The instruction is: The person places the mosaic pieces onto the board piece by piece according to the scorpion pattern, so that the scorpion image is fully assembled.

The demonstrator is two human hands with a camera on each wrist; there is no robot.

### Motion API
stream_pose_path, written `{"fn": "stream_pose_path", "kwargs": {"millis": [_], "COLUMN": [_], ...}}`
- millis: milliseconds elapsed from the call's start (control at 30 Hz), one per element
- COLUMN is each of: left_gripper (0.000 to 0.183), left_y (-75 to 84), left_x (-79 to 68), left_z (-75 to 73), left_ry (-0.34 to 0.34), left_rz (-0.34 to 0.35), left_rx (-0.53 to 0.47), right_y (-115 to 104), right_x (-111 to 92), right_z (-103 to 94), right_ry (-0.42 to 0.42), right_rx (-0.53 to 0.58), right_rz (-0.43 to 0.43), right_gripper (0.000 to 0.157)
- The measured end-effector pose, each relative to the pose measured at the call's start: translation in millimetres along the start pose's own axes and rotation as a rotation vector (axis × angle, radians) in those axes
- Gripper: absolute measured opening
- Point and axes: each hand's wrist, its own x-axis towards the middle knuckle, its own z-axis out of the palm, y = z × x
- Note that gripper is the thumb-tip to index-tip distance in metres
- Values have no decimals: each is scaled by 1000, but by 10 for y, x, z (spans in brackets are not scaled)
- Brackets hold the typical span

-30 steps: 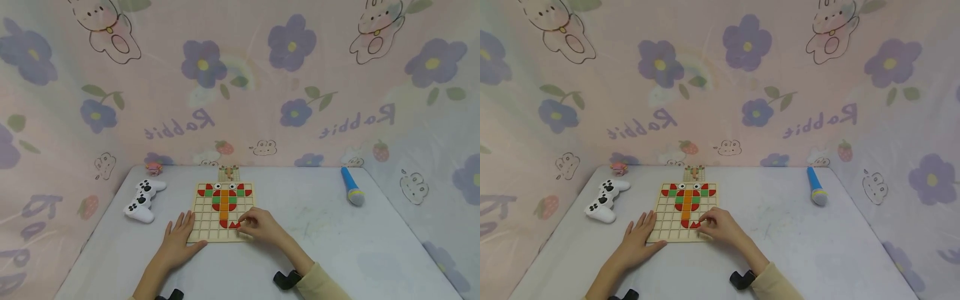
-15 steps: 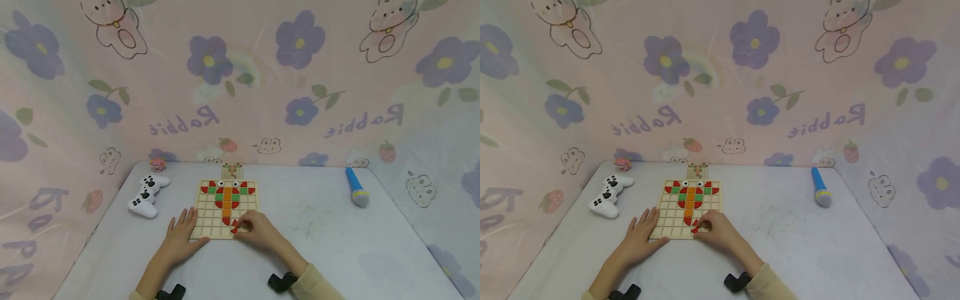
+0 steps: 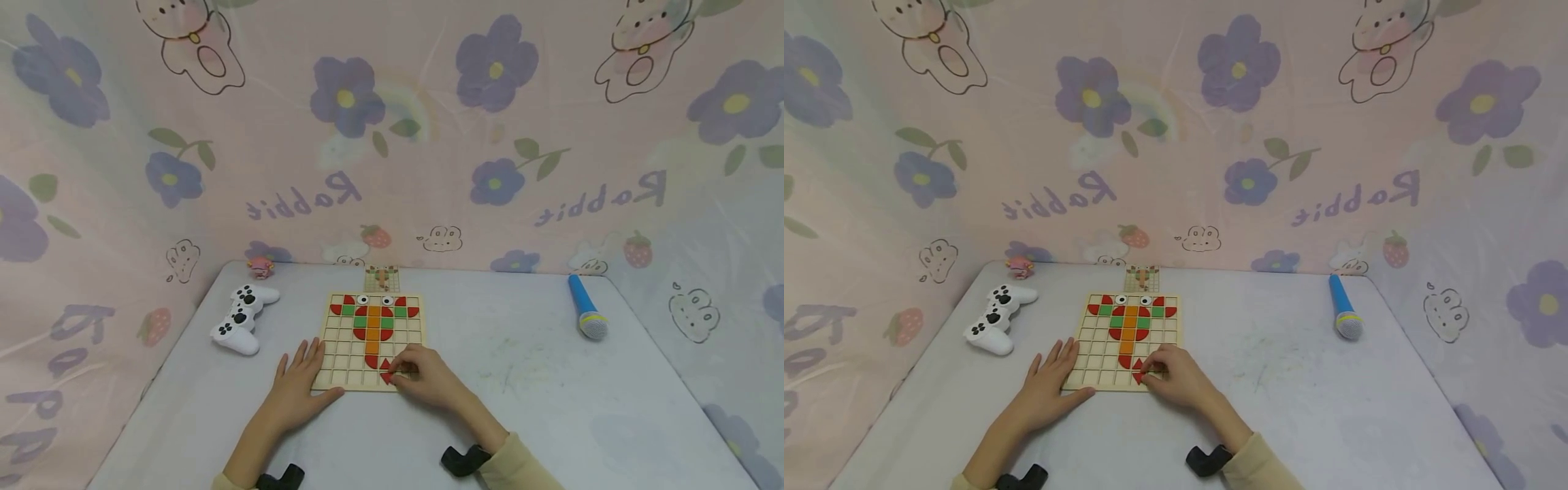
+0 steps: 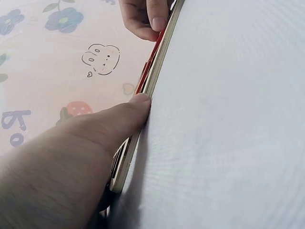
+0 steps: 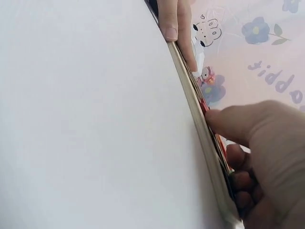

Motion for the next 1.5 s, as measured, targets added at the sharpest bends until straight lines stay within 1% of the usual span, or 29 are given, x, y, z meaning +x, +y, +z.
{"fn": "stream_pose_path", "kwargs": {"millis": [167, 267, 400, 533, 733, 900, 1100, 1167, 1233, 1300, 1400, 1433, 1500], "left_gripper": [105, 105, 106, 105, 105, 106, 106, 106, 106, 105, 104, 104, 104], "left_y": [1, -1, -8, -19, -9, -15, -16, -16, -28, -53, -94, -103, -116], "left_x": [-25, -32, -32, -37, -53, -62, -63, -63, -60, -55, -53, -54, -56], "left_z": [-11, -16, -24, -22, -32, -52, -65, -71, -76, -79, -71, -65, -52], "left_ry": [14, 3, -12, -4, 6, -18, -28, -29, -34, -39, -47, -48, -46], "left_rz": [9, 5, -2, -2, -3, -15, -21, -20, -19, -14, -8, -5, 0], "left_rx": [-4, -4, 5, 10, -1, 3, 7, 1, -1, 2, 5, 4, -4], "right_y": [-35, -41, -46, -47, -39, -45, -34, -38, -52, -77, -95, -95, -73], "right_x": [3, 0, -6, 0, 10, 8, 14, 16, 18, 17, 7, -1, -11], "right_z": [71, 100, 115, 128, 159, 163, 164, 160, 149, 128, 77, 55, 8], "right_ry": [56, 82, 104, 109, 101, 99, 108, 107, 100, 90, 89, 93, 108], "right_rx": [-34, -44, -29, -17, -33, -45, -36, -21, 20, 80, 156, 180, 202], "right_rz": [-5, -9, -19, -22, -13, -10, -35, -34, -15, 28, 72, 80, 69], "right_gripper": [4, 5, 5, 8, 9, 7, 6, 5, 4, 7, 8, 7, 6]}}
